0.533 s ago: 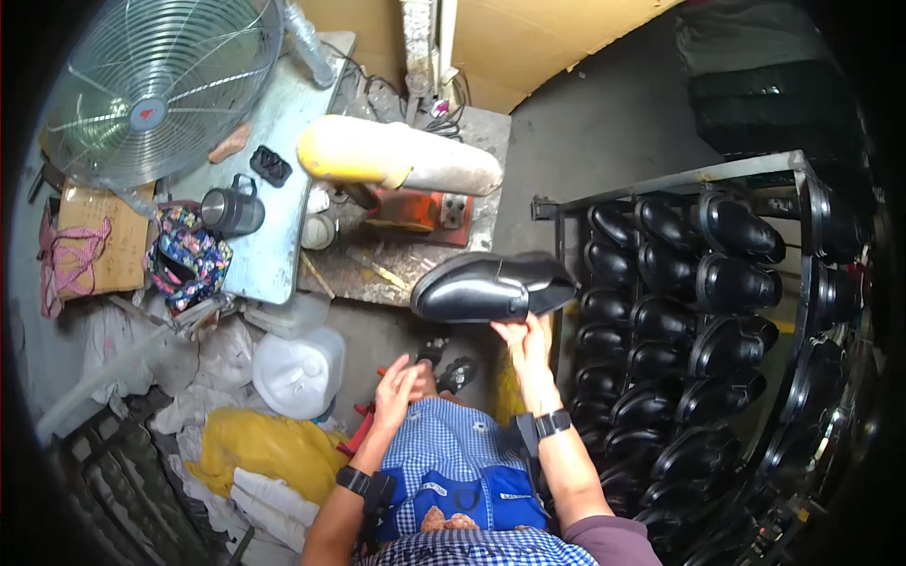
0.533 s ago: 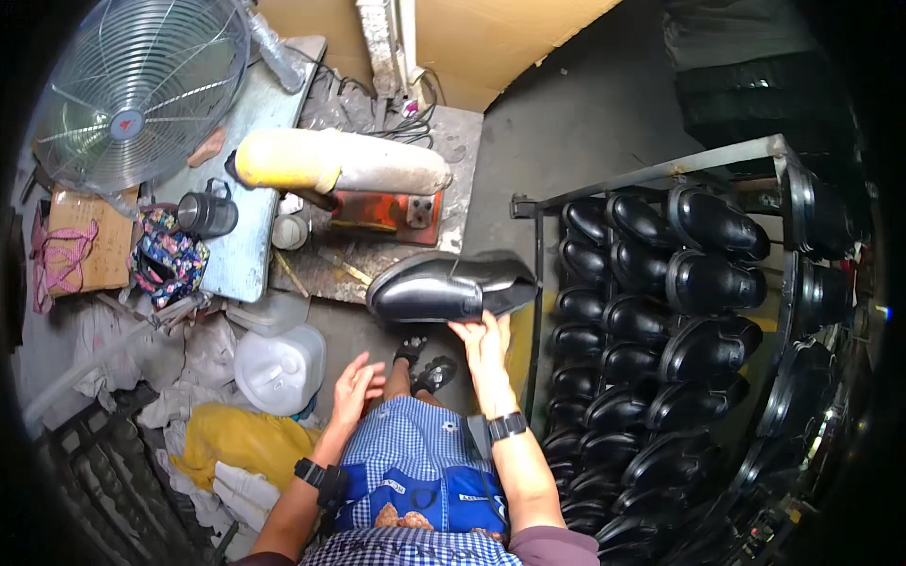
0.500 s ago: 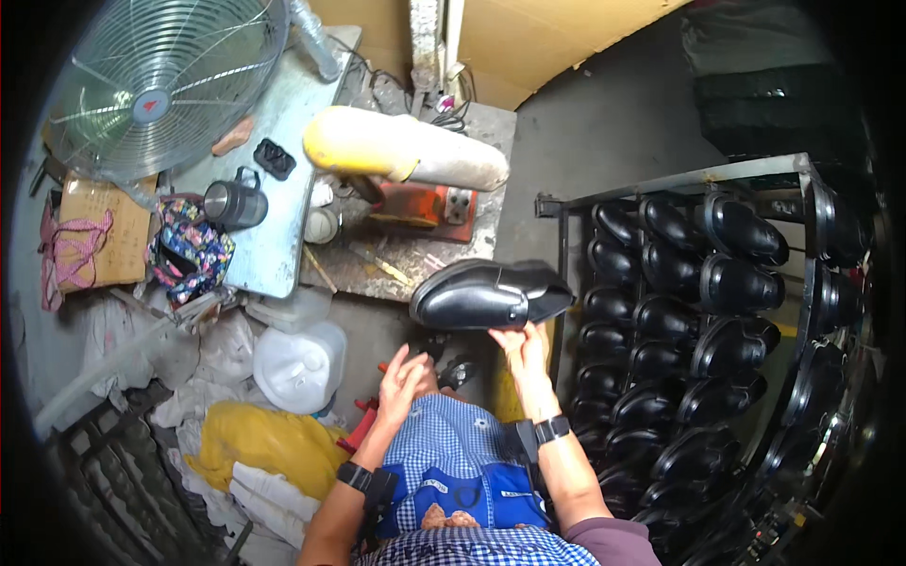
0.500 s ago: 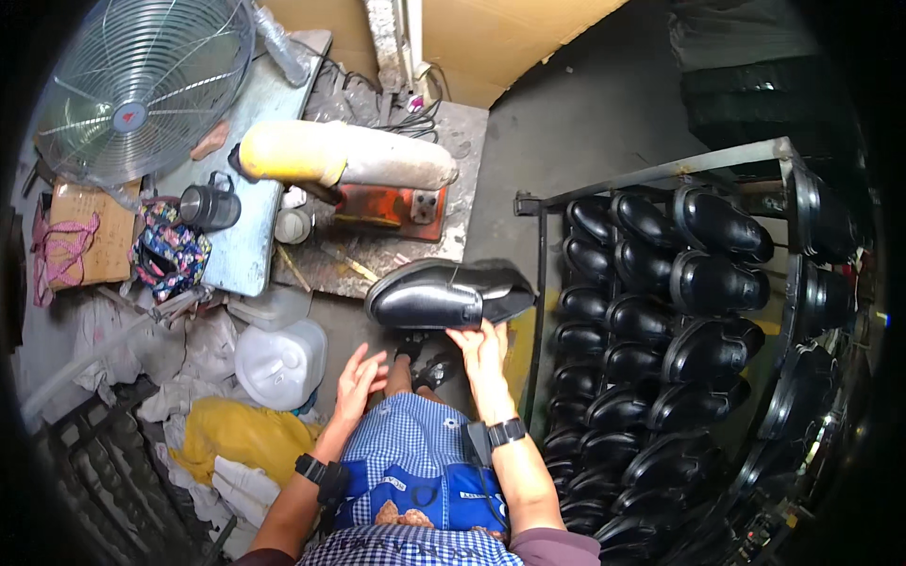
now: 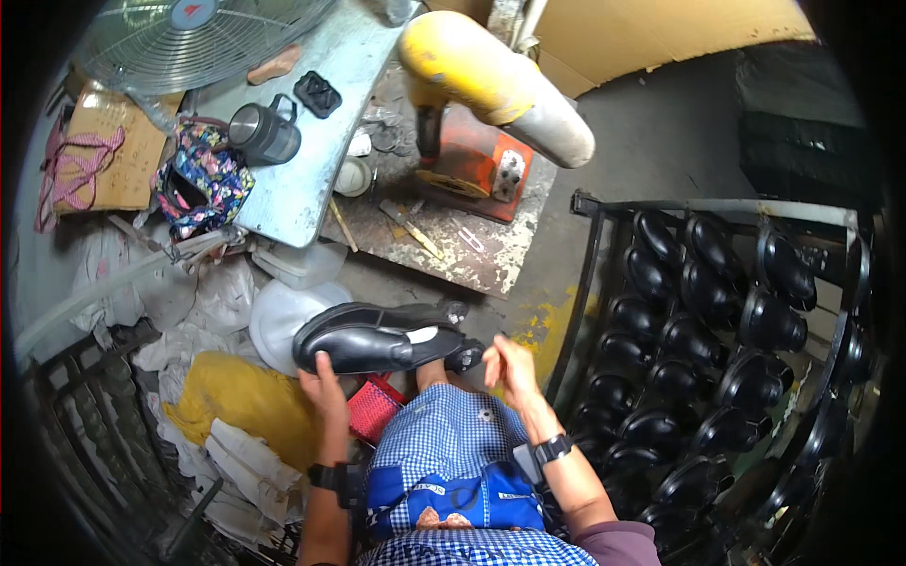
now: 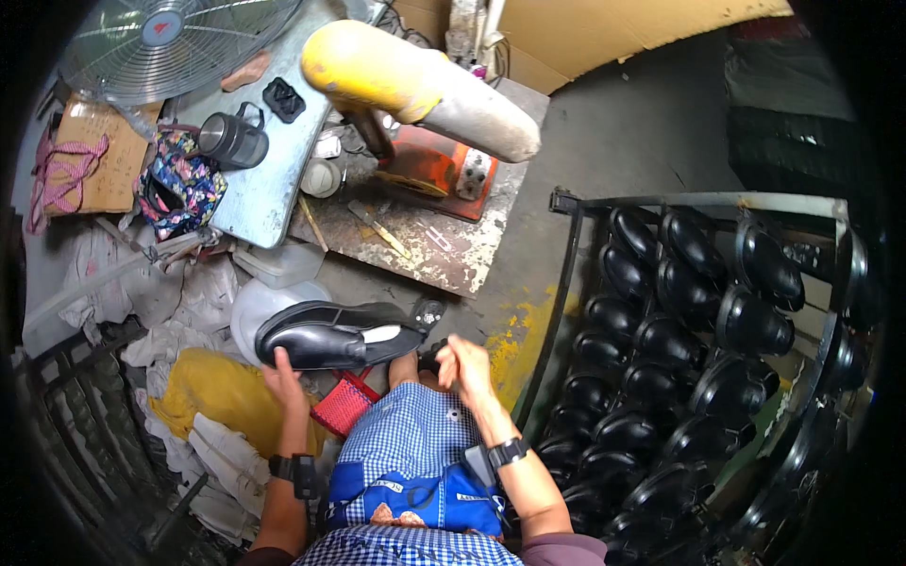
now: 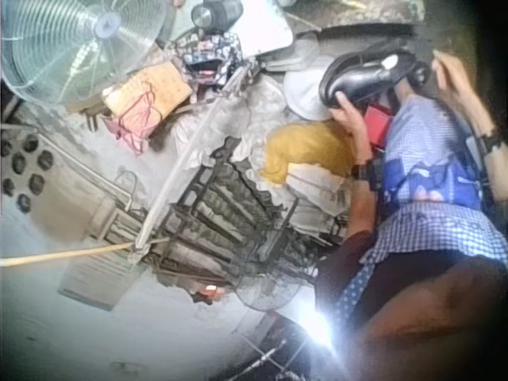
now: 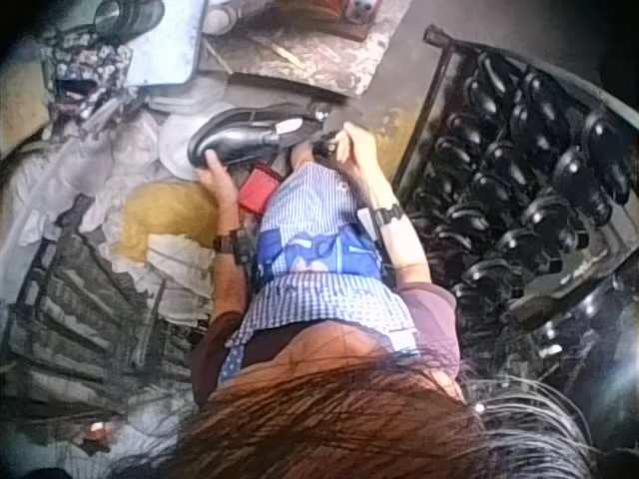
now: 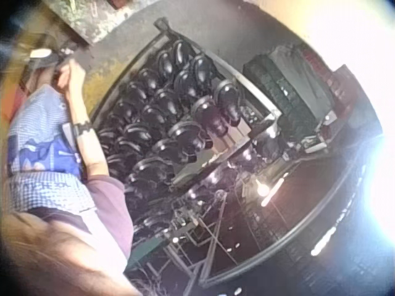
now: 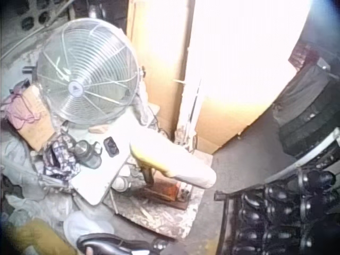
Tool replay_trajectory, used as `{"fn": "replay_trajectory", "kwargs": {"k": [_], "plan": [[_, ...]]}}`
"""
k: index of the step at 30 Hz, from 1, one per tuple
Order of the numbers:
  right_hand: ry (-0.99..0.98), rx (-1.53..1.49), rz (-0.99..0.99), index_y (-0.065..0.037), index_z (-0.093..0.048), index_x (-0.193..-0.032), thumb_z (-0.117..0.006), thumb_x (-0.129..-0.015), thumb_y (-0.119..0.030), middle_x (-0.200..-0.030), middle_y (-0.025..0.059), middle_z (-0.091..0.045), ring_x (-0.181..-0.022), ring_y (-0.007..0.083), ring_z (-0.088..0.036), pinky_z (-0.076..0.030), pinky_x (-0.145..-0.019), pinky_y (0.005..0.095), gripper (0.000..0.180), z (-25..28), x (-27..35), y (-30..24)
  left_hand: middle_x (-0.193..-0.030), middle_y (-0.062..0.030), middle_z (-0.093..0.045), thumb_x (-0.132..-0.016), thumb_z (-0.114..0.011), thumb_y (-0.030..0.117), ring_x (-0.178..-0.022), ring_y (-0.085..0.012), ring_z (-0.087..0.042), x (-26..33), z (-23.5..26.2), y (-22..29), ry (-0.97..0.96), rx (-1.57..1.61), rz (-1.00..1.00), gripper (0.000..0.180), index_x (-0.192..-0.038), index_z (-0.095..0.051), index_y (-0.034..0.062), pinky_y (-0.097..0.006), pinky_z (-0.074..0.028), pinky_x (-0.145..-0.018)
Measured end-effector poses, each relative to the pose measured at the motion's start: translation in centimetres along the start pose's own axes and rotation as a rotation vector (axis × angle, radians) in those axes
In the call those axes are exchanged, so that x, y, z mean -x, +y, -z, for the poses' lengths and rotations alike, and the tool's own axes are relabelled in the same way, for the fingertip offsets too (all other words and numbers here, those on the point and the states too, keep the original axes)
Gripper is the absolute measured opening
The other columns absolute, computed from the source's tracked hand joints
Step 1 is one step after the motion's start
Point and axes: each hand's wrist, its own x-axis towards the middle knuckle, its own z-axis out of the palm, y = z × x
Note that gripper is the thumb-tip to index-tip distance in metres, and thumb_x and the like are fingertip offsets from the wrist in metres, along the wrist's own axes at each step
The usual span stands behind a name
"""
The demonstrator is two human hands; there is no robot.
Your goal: Inspecting black shoes and using a heating nozzle to smooth out wrinkles or adhesive.
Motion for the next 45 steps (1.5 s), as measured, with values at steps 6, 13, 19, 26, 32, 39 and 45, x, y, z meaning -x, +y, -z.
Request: {"fn": "replay_trajectory", "kwargs": {"k": [6, 13, 19, 26, 32, 39, 45], "plan": [[0.192, 0.902, 0.456, -0.006, -0.044, -0.118, -0.06, -0.077, -0.03, -0.088, 0.0152, -0.058, -0.081, 0.0273, -0.056, -0.045, -0.073, 0.0363, 0.05, -3.1, -14.9, -0.2, -0.11, -0.0169, -0.051, -0.085, -0.049, 0.024, -0.099, -0.0241, -0.049, -0.7, 5.2, -1.0, 0.118, -0.146, -0.054, 0.044, -0.114, -0.042, -0.0088, -0.033, -0.036, -0.088], [0.321, 1.368, 0.563, -0.006, -0.042, -0.117, -0.062, -0.073, -0.031, -0.109, 0.0182, -0.047, -0.104, 0.0346, -0.042, -0.037, -0.085, 0.0451, 0.054, -7.7, -25.4, 2.1, -0.116, -0.0118, -0.047, -0.088, -0.042, 0.019, -0.104, -0.0185, -0.046, 1.7, 7.1, -6.0, 0.091, -0.264, -0.005, 0.04, -0.12, -0.038, -0.005, -0.03, -0.033, -0.091], [0.284, 1.078, 0.731, 0.002, -0.046, -0.097, -0.051, -0.083, -0.016, -0.085, 0.0221, -0.053, -0.082, 0.0376, -0.052, -0.041, -0.073, 0.0434, 0.023, -8.4, -24.1, 1.7, -0.108, -0.0107, -0.053, -0.082, -0.043, 0.008, -0.098, -0.0179, -0.05, 3.7, 5.6, -6.9, 0.013, -0.024, 0.109, 0.033, -0.113, -0.045, -0.0028, -0.031, -0.037, -0.088], [0.172, 1.272, 1.048, -0.003, -0.048, -0.107, -0.046, -0.085, -0.009, -0.087, 0.0206, -0.052, -0.078, 0.0371, -0.056, -0.047, -0.065, 0.042, 0.023, -16.1, -23.8, -3.7, -0.104, -0.0057, -0.053, -0.085, -0.047, 0.014, -0.094, -0.0145, -0.049, 3.1, 4.0, -7.0, -0.066, 0.052, 0.14, 0.028, -0.11, -0.048, 0.0002, -0.029, -0.038, -0.085], [0.146, 1.465, 0.958, -0.002, -0.048, -0.107, -0.043, -0.08, -0.003, -0.091, 0.0247, -0.05, -0.079, 0.0384, -0.056, -0.047, -0.067, 0.0441, 0.027, -21.3, -27.2, -6.0, -0.105, -0.0059, -0.053, -0.086, -0.046, 0.014, -0.095, -0.0148, -0.048, 2.7, 4.3, -6.9, -0.031, 0.094, 0.148, 0.028, -0.11, -0.049, -0.0001, -0.029, -0.036, -0.086], [0.192, 1.393, 0.944, -0.005, -0.051, -0.105, -0.045, -0.081, -0.008, -0.091, 0.0234, -0.053, -0.08, 0.0375, -0.056, -0.046, -0.068, 0.0428, 0.025, -19.4, -27.4, -5.1, -0.1, -0.0051, -0.054, -0.086, -0.046, 0.014, -0.09, -0.0139, -0.049, 2.4, 5.0, -5.9, -0.01, 0.019, 0.14, 0.025, -0.106, -0.05, 0.0001, -0.028, -0.038, -0.083], [0.036, 0.388, 0.356, -0.004, -0.056, -0.101, -0.048, -0.087, -0.024, -0.069, 0.0049, -0.056, -0.062, 0.0126, -0.052, -0.041, -0.055, 0.0252, 0.026, -16.3, -26.9, -5.1, -0.095, -0.003, -0.056, -0.086, -0.047, 0.012, -0.085, -0.0114, -0.05, 1.6, 4.5, -4.2, -0.024, 0.025, 0.142, 0.022, -0.103, -0.052, 0.0001, -0.026, -0.04, -0.077]]}}
